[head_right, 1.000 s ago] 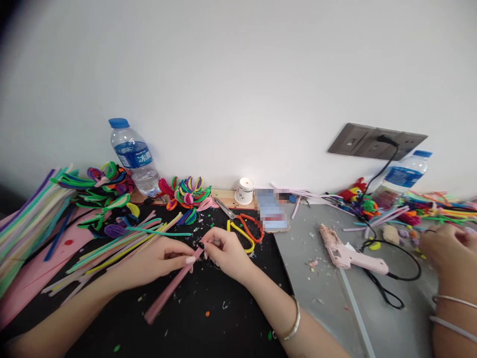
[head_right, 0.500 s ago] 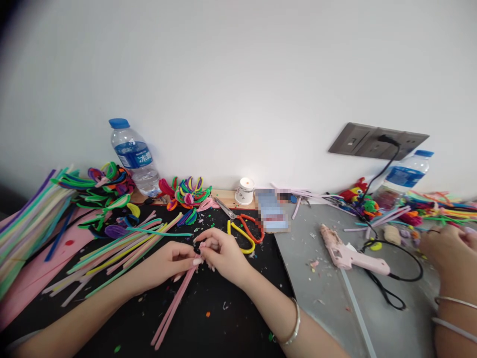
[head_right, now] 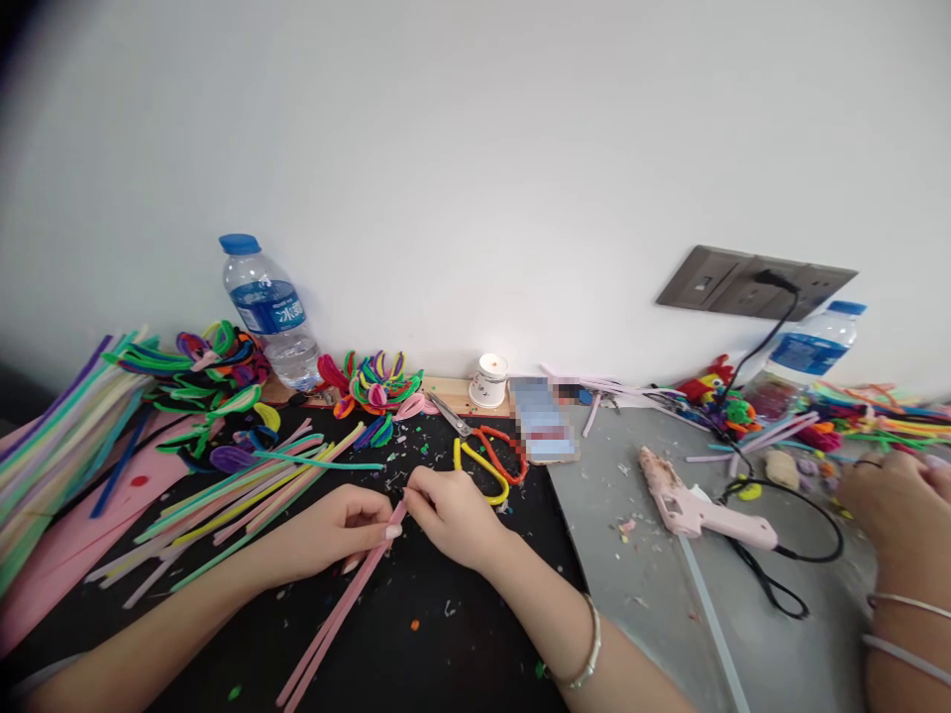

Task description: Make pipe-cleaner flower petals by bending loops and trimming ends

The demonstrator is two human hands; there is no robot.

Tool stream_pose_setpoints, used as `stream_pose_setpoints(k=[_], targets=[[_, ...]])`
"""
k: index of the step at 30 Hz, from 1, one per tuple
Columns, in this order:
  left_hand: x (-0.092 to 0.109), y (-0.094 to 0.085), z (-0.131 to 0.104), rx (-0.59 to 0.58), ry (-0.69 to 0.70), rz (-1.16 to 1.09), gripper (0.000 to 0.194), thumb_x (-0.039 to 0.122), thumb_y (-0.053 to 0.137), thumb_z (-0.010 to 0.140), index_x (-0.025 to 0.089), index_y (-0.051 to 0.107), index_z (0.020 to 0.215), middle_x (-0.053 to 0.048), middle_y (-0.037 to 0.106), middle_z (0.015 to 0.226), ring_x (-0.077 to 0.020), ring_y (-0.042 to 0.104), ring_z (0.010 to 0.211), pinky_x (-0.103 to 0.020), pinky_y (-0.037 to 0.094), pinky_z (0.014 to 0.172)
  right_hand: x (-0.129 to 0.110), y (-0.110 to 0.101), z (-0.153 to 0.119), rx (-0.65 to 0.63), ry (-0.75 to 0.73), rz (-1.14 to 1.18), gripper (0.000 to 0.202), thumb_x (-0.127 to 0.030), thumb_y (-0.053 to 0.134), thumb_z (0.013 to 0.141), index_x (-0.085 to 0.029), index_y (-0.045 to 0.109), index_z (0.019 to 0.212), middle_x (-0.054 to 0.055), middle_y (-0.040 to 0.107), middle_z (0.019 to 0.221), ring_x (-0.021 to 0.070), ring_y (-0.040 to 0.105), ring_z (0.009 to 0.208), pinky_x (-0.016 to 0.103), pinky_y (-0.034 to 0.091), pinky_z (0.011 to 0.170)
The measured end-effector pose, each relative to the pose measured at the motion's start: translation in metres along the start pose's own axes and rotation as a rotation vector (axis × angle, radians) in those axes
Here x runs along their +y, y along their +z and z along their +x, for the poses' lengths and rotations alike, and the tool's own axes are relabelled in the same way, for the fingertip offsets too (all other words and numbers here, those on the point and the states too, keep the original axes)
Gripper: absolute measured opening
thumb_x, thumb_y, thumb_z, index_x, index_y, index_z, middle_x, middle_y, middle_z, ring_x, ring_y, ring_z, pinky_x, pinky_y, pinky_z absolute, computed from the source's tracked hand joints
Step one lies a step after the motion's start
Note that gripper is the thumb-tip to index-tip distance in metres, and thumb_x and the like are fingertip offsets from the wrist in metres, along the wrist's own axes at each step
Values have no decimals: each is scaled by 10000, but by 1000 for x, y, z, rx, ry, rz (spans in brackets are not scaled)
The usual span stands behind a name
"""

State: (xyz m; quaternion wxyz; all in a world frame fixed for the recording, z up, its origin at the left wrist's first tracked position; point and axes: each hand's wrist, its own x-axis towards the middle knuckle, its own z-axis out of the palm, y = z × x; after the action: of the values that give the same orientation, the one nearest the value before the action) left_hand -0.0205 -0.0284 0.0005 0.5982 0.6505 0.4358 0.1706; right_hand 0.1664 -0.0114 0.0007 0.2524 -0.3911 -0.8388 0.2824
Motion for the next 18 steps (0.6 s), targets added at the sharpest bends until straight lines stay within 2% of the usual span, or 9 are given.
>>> stream_pose_setpoints(k=[6,12,18], targets=[[1,2,0,-7,17,-1,273,391,485,812,148,538,698,57,461,480,-85,417,425,-187,315,428,-4,5,-3,-43,-23,-111,219,-155,384,869,-192,336,658,-56,362,586,73,365,528,187,255,522],[5,4,0,3,-5,-88,263,352,475,809,128,570,709,0,599,587,-76,425,422,-185,329,420,-7,5,-4,-75,-58,-224,202,-180,366,888,-190,395,689,-40,431,603,82,408,543,187,265,526],[8,1,-2,-19,-7,-80,257,327,481,804,128,562,664,10,573,533,-74,413,416,-181,315,420,-6,0,-4,-104,-118,-321,152,-198,368,892,-186,457,770,-20,485,648,100,424,568,210,273,543]])
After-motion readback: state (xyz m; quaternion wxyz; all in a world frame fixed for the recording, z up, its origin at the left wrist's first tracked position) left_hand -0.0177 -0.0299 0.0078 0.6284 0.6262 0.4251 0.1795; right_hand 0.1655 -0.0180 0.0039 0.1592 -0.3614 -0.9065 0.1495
